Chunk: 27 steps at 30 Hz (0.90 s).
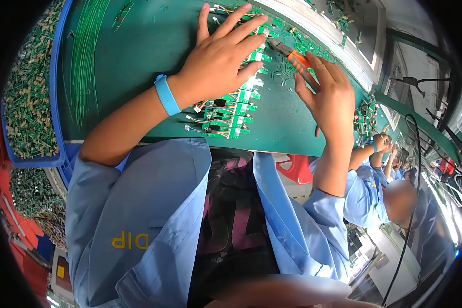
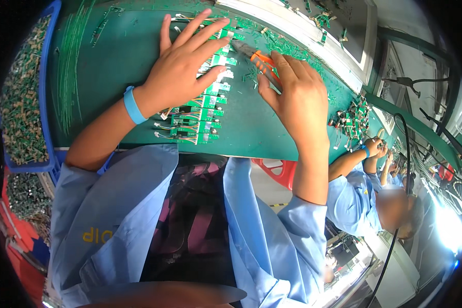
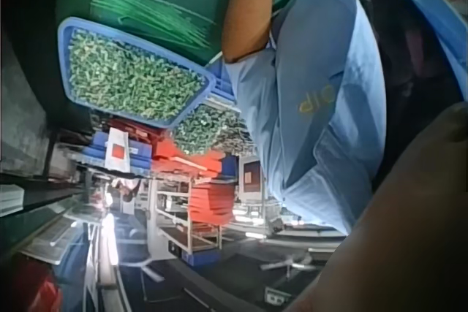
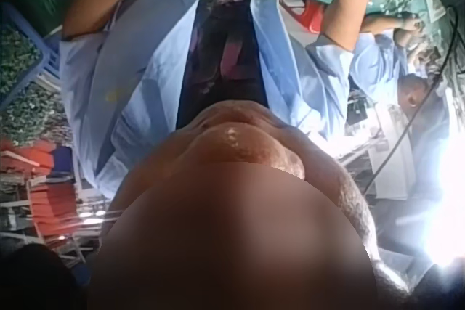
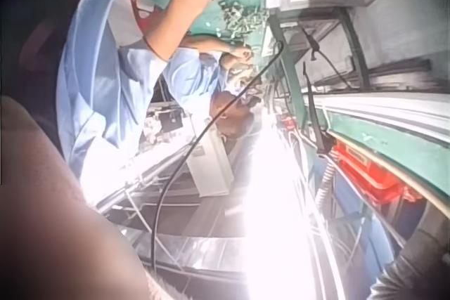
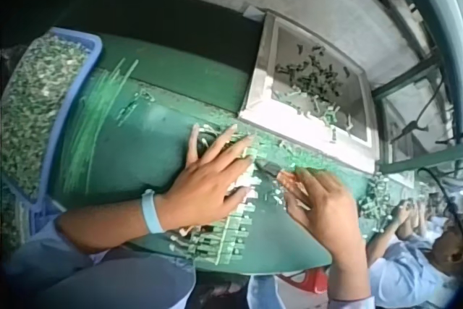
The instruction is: The user is manually inserting components into a printed circuit board and securing them.
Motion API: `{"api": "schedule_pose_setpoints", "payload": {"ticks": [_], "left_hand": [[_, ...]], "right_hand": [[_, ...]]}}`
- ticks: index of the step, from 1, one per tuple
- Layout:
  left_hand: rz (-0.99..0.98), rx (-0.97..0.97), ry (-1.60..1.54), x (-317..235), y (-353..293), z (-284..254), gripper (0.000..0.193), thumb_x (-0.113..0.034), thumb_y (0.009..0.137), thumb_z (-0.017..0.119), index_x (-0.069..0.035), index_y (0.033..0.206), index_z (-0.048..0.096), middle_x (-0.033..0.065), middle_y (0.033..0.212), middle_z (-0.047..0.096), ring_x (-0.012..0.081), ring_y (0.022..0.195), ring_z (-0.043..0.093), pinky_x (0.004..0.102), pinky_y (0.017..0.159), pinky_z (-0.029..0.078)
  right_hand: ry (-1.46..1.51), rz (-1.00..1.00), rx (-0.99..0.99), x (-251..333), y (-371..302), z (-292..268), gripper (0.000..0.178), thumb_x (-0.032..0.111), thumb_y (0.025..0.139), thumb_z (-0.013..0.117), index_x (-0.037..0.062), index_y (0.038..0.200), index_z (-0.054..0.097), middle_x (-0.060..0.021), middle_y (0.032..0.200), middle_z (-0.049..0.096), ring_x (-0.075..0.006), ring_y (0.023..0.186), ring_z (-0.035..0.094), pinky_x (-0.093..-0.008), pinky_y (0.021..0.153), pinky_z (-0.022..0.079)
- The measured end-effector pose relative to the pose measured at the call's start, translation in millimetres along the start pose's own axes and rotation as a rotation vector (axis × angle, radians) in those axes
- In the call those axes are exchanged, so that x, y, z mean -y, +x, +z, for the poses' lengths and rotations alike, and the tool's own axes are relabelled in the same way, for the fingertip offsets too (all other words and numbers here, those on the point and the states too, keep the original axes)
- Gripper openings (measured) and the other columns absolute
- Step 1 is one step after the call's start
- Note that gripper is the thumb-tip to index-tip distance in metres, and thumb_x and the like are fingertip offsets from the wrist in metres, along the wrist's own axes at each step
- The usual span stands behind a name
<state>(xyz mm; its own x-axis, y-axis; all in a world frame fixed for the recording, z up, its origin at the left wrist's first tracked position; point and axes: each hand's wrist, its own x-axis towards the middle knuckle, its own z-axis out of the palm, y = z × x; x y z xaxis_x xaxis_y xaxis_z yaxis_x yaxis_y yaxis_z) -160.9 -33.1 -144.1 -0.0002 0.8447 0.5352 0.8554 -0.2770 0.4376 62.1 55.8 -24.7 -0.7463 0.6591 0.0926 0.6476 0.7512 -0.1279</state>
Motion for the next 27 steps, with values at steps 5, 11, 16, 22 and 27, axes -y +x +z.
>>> {"api": "schedule_pose_setpoints", "payload": {"ticks": [5, 11, 16, 22, 27], "left_hand": [[-0.112, 0.079, -0.066, -7.9, 4.0, -12.1, 0.040, -0.026, 0.100, 0.072, -0.010, 0.137, 0.069, 0.0037, 0.166, 0.055, 0.0283, 0.163, 0.038, 0.0715, 0.131, 0.008], [-0.108, 0.089, -0.086, -4.9, 3.0, -12.1, 0.044, -0.029, 0.099, 0.073, -0.010, 0.138, 0.069, 0.0030, 0.169, 0.052, 0.0277, 0.164, 0.037, 0.0760, 0.127, 0.008], [-0.096, 0.125, -0.027, -5.0, 3.0, -11.4, 0.046, -0.028, 0.100, 0.070, -0.009, 0.141, 0.066, 0.0079, 0.168, 0.051, 0.0325, 0.163, 0.037, 0.0766, 0.127, 0.010], [-0.014, 0.026, -0.039, 4.4, 1.0, 11.8, 0.035, -0.023, 0.100, 0.065, -0.004, 0.129, 0.065, 0.0219, 0.165, 0.049, 0.0431, 0.158, 0.039, 0.0873, 0.121, 0.010], [-0.022, 0.009, -0.017, 1.2, 0.7, 13.9, 0.032, -0.022, 0.099, 0.065, -0.005, 0.127, 0.065, 0.0213, 0.164, 0.050, 0.0425, 0.157, 0.040, 0.0863, 0.121, 0.013]], "right_hand": [[-0.225, -0.216, -0.077, -4.7, 15.7, -6.4, 0.042, 0.021, 0.089, 0.084, 0.0019, 0.126, 0.077, -0.0096, 0.120, 0.079, -0.0288, 0.096, 0.072, -0.0429, 0.085, 0.059], [-0.225, -0.118, 0.040, 9.7, 26.6, -17.8, 0.043, 0.018, 0.088, 0.084, 0.0096, 0.131, 0.078, -0.0060, 0.114, 0.079, -0.0261, 0.094, 0.073, -0.0387, 0.083, 0.058], [-0.105, 0.344, 0.349, 27.7, 13.8, -28.6, 0.042, 0.018, 0.087, 0.084, 0.0106, 0.128, 0.079, -0.0045, 0.116, 0.079, -0.0243, 0.097, 0.072, -0.0384, 0.087, 0.057], [-0.211, -0.037, 0.061, 22.2, -11.6, -23.6, 0.042, 0.017, 0.086, 0.084, 0.0093, 0.126, 0.079, -0.0037, 0.117, 0.079, -0.0241, 0.098, 0.072, -0.0380, 0.087, 0.057], [-0.236, -0.182, 0.035, 23.0, -13.5, -23.9, 0.042, 0.016, 0.085, 0.084, 0.0083, 0.126, 0.078, -0.0044, 0.116, 0.078, -0.0244, 0.097, 0.071, -0.0380, 0.086, 0.056]]}}
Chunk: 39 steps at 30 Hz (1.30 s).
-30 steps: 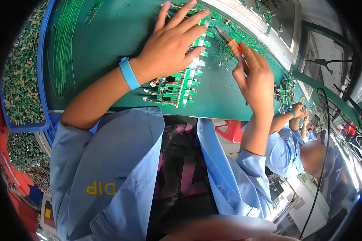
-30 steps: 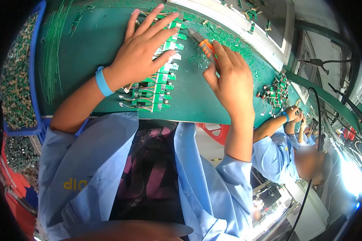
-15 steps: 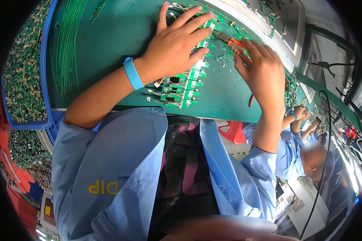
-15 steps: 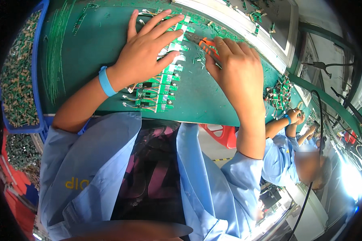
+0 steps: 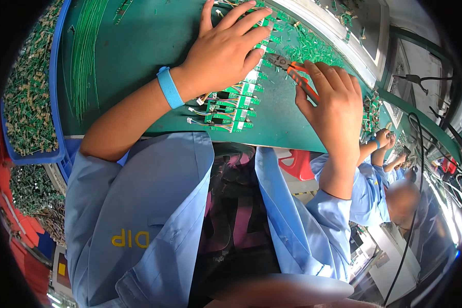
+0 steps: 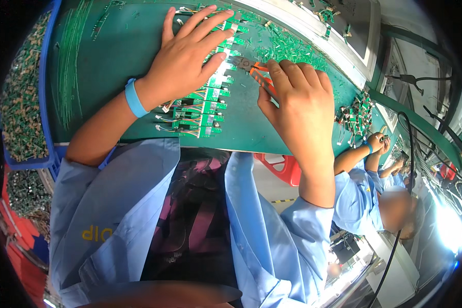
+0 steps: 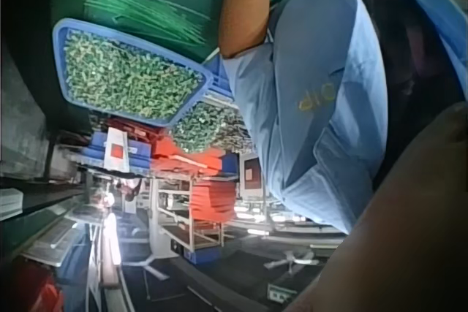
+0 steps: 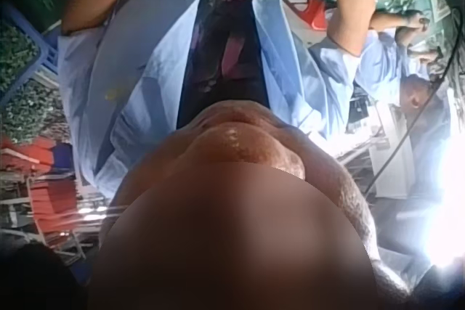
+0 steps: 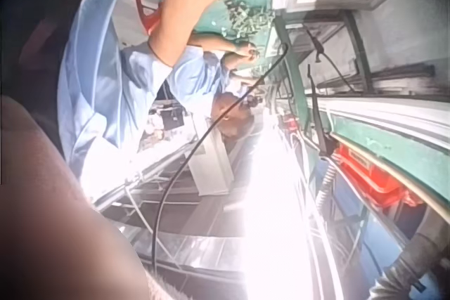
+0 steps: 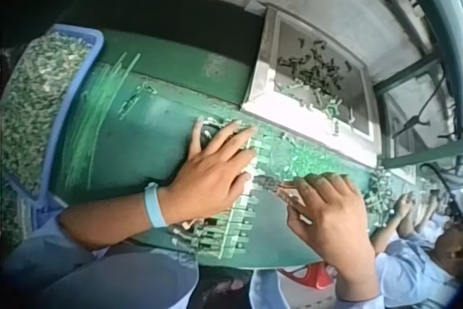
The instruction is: The user is manually inserting components into a printed circuit board and securing them.
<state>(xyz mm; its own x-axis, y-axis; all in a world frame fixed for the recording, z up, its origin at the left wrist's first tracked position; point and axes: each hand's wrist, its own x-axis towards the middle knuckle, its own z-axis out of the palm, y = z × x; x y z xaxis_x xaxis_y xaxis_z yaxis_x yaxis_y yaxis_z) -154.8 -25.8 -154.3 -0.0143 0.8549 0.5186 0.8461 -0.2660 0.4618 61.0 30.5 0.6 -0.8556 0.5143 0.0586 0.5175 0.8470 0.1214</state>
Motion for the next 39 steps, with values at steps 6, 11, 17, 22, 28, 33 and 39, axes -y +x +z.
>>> {"api": "schedule_pose_setpoints", "payload": {"ticks": [6, 11, 17, 22, 28, 33, 39], "left_hand": [[-0.005, -0.004, 0.010, -0.5, -0.2, -3.5, 0.032, -0.021, 0.099, 0.065, -0.005, 0.126, 0.065, 0.0202, 0.164, 0.050, 0.0416, 0.157, 0.041, 0.0855, 0.121, 0.014], [-0.008, 0.010, 0.006, -1.2, 0.7, -7.0, 0.032, -0.021, 0.099, 0.065, -0.005, 0.126, 0.065, 0.0198, 0.164, 0.050, 0.0415, 0.157, 0.041, 0.0848, 0.121, 0.016], [-0.041, 0.031, -0.004, -1.3, -0.8, -7.5, 0.032, -0.022, 0.099, 0.065, -0.005, 0.127, 0.065, 0.0197, 0.165, 0.049, 0.0418, 0.157, 0.041, 0.0846, 0.121, 0.016], [-0.040, 0.052, -0.008, -2.5, 1.4, -7.7, 0.033, -0.022, 0.099, 0.066, -0.005, 0.128, 0.065, 0.0193, 0.166, 0.049, 0.0422, 0.158, 0.040, 0.0851, 0.121, 0.016], [-0.058, 0.110, -0.001, -9.5, 6.5, -29.1, 0.034, -0.023, 0.100, 0.066, -0.004, 0.128, 0.065, 0.0197, 0.167, 0.048, 0.0425, 0.158, 0.040, 0.0861, 0.120, 0.017], [-0.138, 0.339, -0.053, -18.1, 13.1, -51.9, 0.041, -0.023, 0.101, 0.065, -0.002, 0.136, 0.064, 0.0229, 0.168, 0.045, 0.0456, 0.160, 0.035, 0.0871, 0.120, 0.017], [-0.067, 0.175, 0.006, -20.1, -13.7, -29.0, 0.051, -0.024, 0.102, 0.063, 0.001, 0.147, 0.060, 0.0270, 0.169, 0.041, 0.0497, 0.163, 0.027, 0.0877, 0.119, 0.016]], "right_hand": [[-0.002, -0.002, 0.010, 6.0, 2.4, 0.2, 0.042, 0.017, 0.085, 0.084, 0.0087, 0.126, 0.078, -0.0044, 0.114, 0.078, -0.0241, 0.097, 0.070, -0.0379, 0.088, 0.056], [0.035, 0.163, 0.097, 12.0, -14.3, -0.2, 0.043, 0.017, 0.085, 0.084, 0.0093, 0.126, 0.079, -0.0036, 0.114, 0.078, -0.0232, 0.098, 0.069, -0.0372, 0.089, 0.055], [-0.061, 0.039, -0.068, 10.9, -6.4, -2.7, 0.041, 0.018, 0.086, 0.084, 0.0085, 0.125, 0.079, -0.0048, 0.112, 0.078, -0.0247, 0.095, 0.070, -0.0383, 0.085, 0.056], [-0.079, -0.033, -0.100, 13.8, -0.7, 5.6, 0.040, 0.017, 0.087, 0.084, 0.0084, 0.125, 0.078, -0.0056, 0.113, 0.077, -0.0256, 0.097, 0.071, -0.0385, 0.086, 0.055], [0.128, 0.418, 0.251, 29.7, -8.7, -9.1, 0.042, 0.016, 0.086, 0.083, 0.0091, 0.127, 0.077, -0.0047, 0.116, 0.077, -0.0241, 0.102, 0.071, -0.0385, 0.092, 0.053], [-0.068, 0.307, 0.075, 9.0, -27.6, -9.5, 0.041, 0.015, 0.085, 0.084, 0.0095, 0.125, 0.078, -0.0052, 0.115, 0.078, -0.0242, 0.100, 0.071, -0.0384, 0.091, 0.054], [0.013, -0.025, -0.005, 34.8, -26.3, -15.4, 0.035, 0.014, 0.087, 0.083, 0.0092, 0.121, 0.080, -0.0081, 0.109, 0.079, -0.0271, 0.091, 0.073, -0.0398, 0.080, 0.057]]}}
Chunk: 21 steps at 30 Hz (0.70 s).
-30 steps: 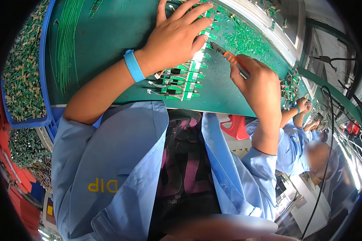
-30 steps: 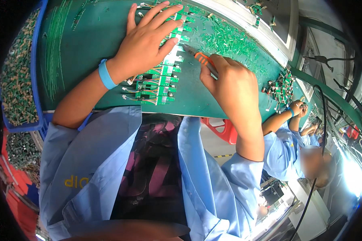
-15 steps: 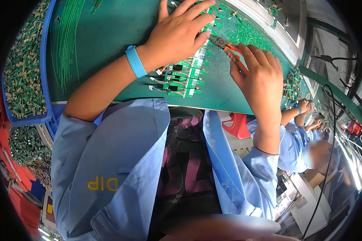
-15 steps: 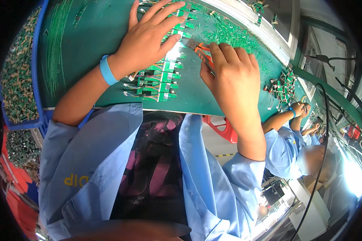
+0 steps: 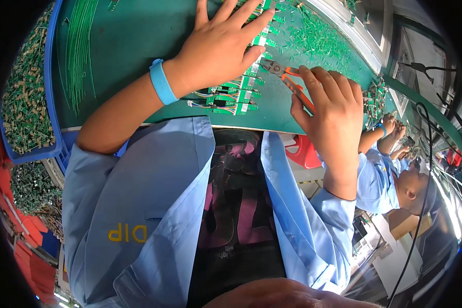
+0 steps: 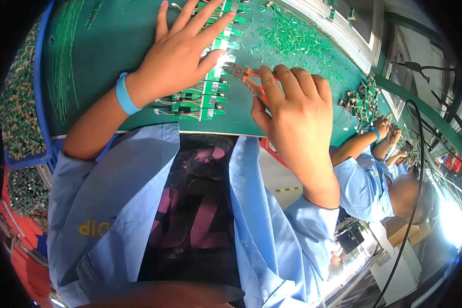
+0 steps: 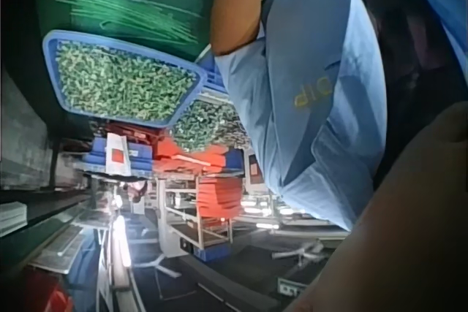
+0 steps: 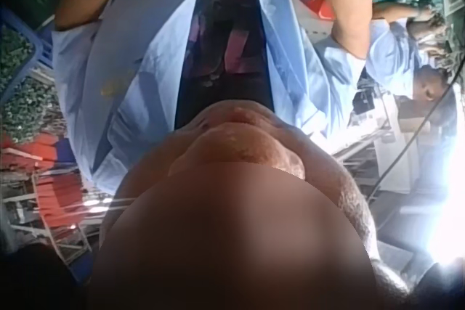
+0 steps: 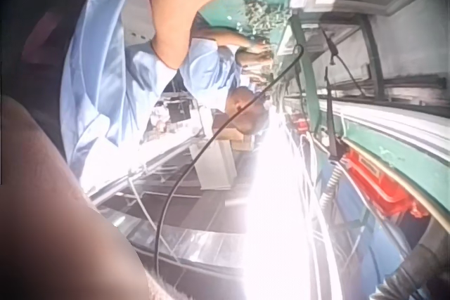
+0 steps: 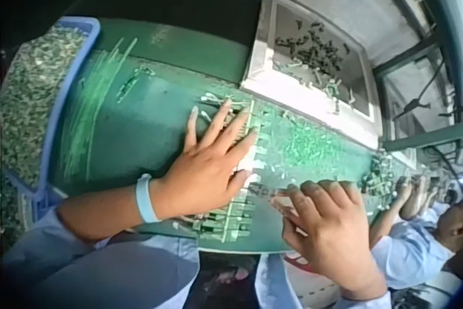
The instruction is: The user is manually inserting components into a printed circuit board and securing them.
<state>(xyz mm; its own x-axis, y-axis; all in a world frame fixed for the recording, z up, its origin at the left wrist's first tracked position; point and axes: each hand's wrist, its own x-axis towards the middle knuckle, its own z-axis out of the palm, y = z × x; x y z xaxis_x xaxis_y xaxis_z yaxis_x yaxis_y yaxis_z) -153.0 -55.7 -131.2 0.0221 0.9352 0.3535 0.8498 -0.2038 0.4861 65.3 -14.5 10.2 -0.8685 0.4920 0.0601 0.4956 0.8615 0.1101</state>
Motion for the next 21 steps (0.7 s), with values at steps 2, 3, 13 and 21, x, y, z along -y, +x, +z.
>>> {"api": "schedule_pose_setpoints", "payload": {"ticks": [2, 3, 13, 21], "left_hand": [[0.008, 0.013, 0.018, -1.6, 0.7, -0.1, 0.053, -0.024, 0.102, 0.063, 0.002, 0.148, 0.059, 0.0275, 0.170, 0.040, 0.0503, 0.163, 0.026, 0.0877, 0.120, 0.016], [0.012, 0.018, 0.027, -3.5, 0.5, -0.2, 0.054, -0.024, 0.102, 0.063, 0.002, 0.149, 0.059, 0.0277, 0.170, 0.040, 0.0506, 0.164, 0.025, 0.0876, 0.120, 0.016], [0.093, -0.013, 0.042, -14.7, -6.2, -17.1, 0.054, -0.024, 0.103, 0.063, 0.005, 0.148, 0.058, 0.0281, 0.166, 0.044, 0.0501, 0.163, 0.028, 0.0865, 0.120, 0.017], [0.138, -0.017, 0.103, -24.0, -14.7, -4.1, 0.050, -0.022, 0.103, 0.063, 0.006, 0.145, 0.059, 0.0271, 0.157, 0.051, 0.0478, 0.159, 0.035, 0.0849, 0.121, 0.018]], "right_hand": [[-0.018, -0.018, -0.015, 1.0, 0.5, 5.1, 0.035, 0.013, 0.086, 0.083, 0.0092, 0.121, 0.080, -0.0082, 0.109, 0.079, -0.0271, 0.091, 0.072, -0.0400, 0.080, 0.057], [-0.028, -0.028, -0.022, 1.4, -0.1, 5.8, 0.035, 0.013, 0.086, 0.083, 0.0092, 0.121, 0.080, -0.0082, 0.109, 0.079, -0.0271, 0.091, 0.072, -0.0401, 0.080, 0.057], [0.068, 0.292, 0.200, -3.7, -33.3, -9.4, 0.047, 0.019, 0.083, 0.082, 0.0084, 0.128, 0.076, -0.0078, 0.121, 0.074, -0.0259, 0.104, 0.068, -0.0402, 0.092, 0.051], [0.064, 0.075, 0.207, 25.3, -37.8, -15.2, 0.047, 0.012, 0.081, 0.084, 0.0083, 0.128, 0.078, -0.0061, 0.121, 0.076, -0.0249, 0.105, 0.071, -0.0392, 0.095, 0.054]]}}
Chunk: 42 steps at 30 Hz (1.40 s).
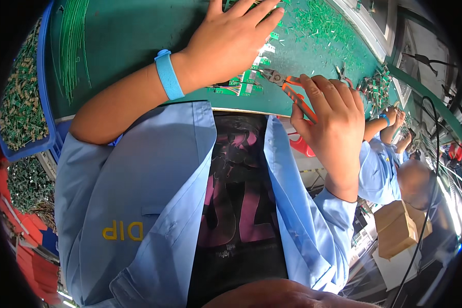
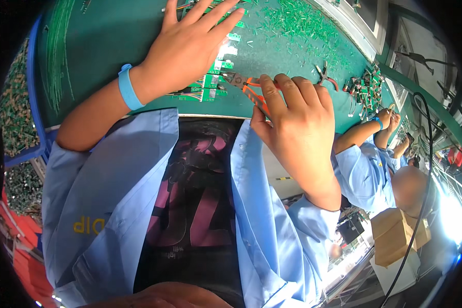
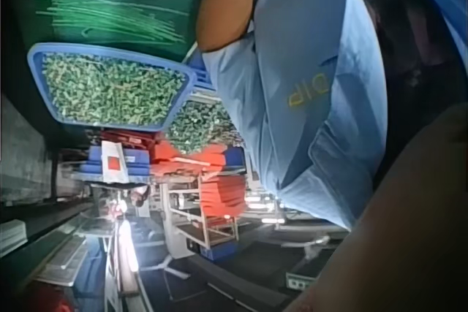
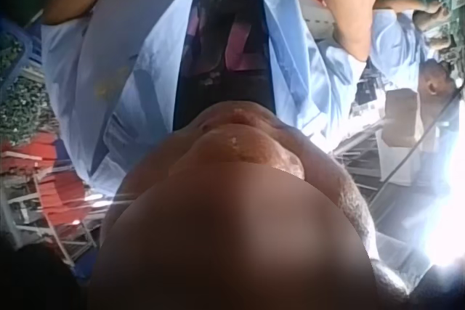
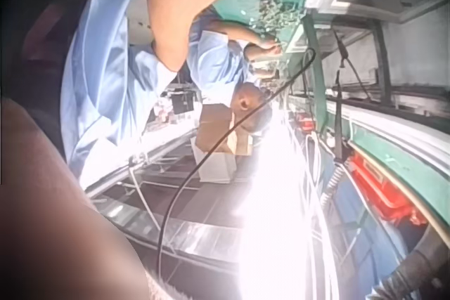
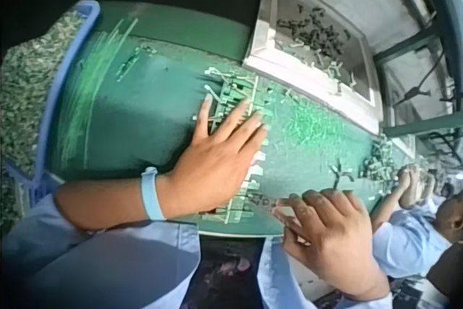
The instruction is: The user is manually inserting components into a printed circuit board and securing them.
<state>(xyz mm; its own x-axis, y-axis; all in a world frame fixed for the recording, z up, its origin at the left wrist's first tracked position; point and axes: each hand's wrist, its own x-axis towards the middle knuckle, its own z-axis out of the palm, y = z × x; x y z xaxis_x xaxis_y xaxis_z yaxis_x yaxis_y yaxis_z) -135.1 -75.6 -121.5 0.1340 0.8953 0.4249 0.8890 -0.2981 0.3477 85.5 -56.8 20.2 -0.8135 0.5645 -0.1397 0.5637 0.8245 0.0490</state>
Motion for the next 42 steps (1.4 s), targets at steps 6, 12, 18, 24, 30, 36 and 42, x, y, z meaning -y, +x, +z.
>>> {"api": "schedule_pose_setpoints", "payload": {"ticks": [6, 12, 18, 24, 30, 36, 42], "left_hand": [[0.031, -0.086, 0.030, 2.3, -1.2, 9.6, 0.049, -0.021, 0.102, 0.064, 0.006, 0.143, 0.060, 0.0266, 0.154, 0.053, 0.0470, 0.157, 0.038, 0.0843, 0.121, 0.018], [0.045, -0.165, 0.045, 7.6, -8.2, 22.7, 0.048, -0.020, 0.102, 0.064, 0.006, 0.142, 0.061, 0.0262, 0.151, 0.055, 0.0463, 0.156, 0.040, 0.0837, 0.121, 0.019], [0.085, -0.194, -0.035, 9.8, -5.2, 35.0, 0.051, -0.021, 0.100, 0.065, 0.007, 0.142, 0.061, 0.0271, 0.152, 0.056, 0.0462, 0.155, 0.041, 0.0812, 0.123, 0.020], [0.076, -0.066, 0.083, -5.5, -6.2, 18.3, 0.052, -0.022, 0.100, 0.064, 0.008, 0.142, 0.061, 0.0278, 0.153, 0.057, 0.0456, 0.154, 0.043, 0.0782, 0.125, 0.021], [0.070, 0.001, 0.159, -18.8, -6.5, -0.3, 0.052, -0.022, 0.101, 0.063, 0.009, 0.143, 0.061, 0.0280, 0.154, 0.057, 0.0452, 0.154, 0.044, 0.0766, 0.126, 0.021], [0.071, 0.017, 0.184, -20.4, -6.1, 0.5, 0.052, -0.023, 0.102, 0.063, 0.008, 0.144, 0.060, 0.0276, 0.155, 0.057, 0.0451, 0.154, 0.044, 0.0763, 0.126, 0.022], [0.107, 0.015, 0.174, -18.4, -4.3, 2.6, 0.052, -0.023, 0.103, 0.062, 0.008, 0.145, 0.060, 0.0272, 0.156, 0.056, 0.0450, 0.154, 0.044, 0.0760, 0.126, 0.022]], "right_hand": [[-0.104, -0.036, -0.048, 4.3, 2.2, 5.3, 0.044, 0.012, 0.082, 0.083, 0.0078, 0.126, 0.079, -0.0065, 0.120, 0.077, -0.0253, 0.103, 0.072, -0.0389, 0.093, 0.055], [0.180, 0.246, 0.121, 9.9, -9.7, 0.9, 0.036, 0.016, 0.086, 0.080, 0.0081, 0.121, 0.078, -0.0070, 0.110, 0.077, -0.0255, 0.090, 0.069, -0.0393, 0.082, 0.054], [-0.009, 0.142, -0.121, -8.3, -23.3, -2.7, 0.032, 0.015, 0.087, 0.080, 0.0073, 0.119, 0.078, -0.0057, 0.105, 0.076, -0.0254, 0.085, 0.068, -0.0391, 0.079, 0.055], [0.083, 0.070, 0.015, 16.3, -33.9, -4.5, 0.040, 0.019, 0.084, 0.089, 0.0077, 0.121, 0.079, -0.0066, 0.111, 0.073, -0.0247, 0.089, 0.068, -0.0372, 0.081, 0.055], [-0.027, -0.008, -0.033, 20.1, -33.2, 8.3, 0.046, 0.021, 0.083, 0.090, 0.0084, 0.126, 0.076, -0.0063, 0.113, 0.069, -0.0236, 0.088, 0.066, -0.0368, 0.079, 0.054], [-0.095, -0.052, -0.043, 22.4, -33.9, 6.9, 0.046, 0.021, 0.084, 0.088, 0.0090, 0.127, 0.075, -0.0067, 0.114, 0.069, -0.0228, 0.089, 0.065, -0.0362, 0.079, 0.053], [-0.098, -0.085, -0.107, 18.1, -36.0, 15.4, 0.045, 0.021, 0.086, 0.087, 0.0084, 0.127, 0.076, -0.0072, 0.115, 0.069, -0.0234, 0.089, 0.066, -0.0362, 0.078, 0.054]]}}
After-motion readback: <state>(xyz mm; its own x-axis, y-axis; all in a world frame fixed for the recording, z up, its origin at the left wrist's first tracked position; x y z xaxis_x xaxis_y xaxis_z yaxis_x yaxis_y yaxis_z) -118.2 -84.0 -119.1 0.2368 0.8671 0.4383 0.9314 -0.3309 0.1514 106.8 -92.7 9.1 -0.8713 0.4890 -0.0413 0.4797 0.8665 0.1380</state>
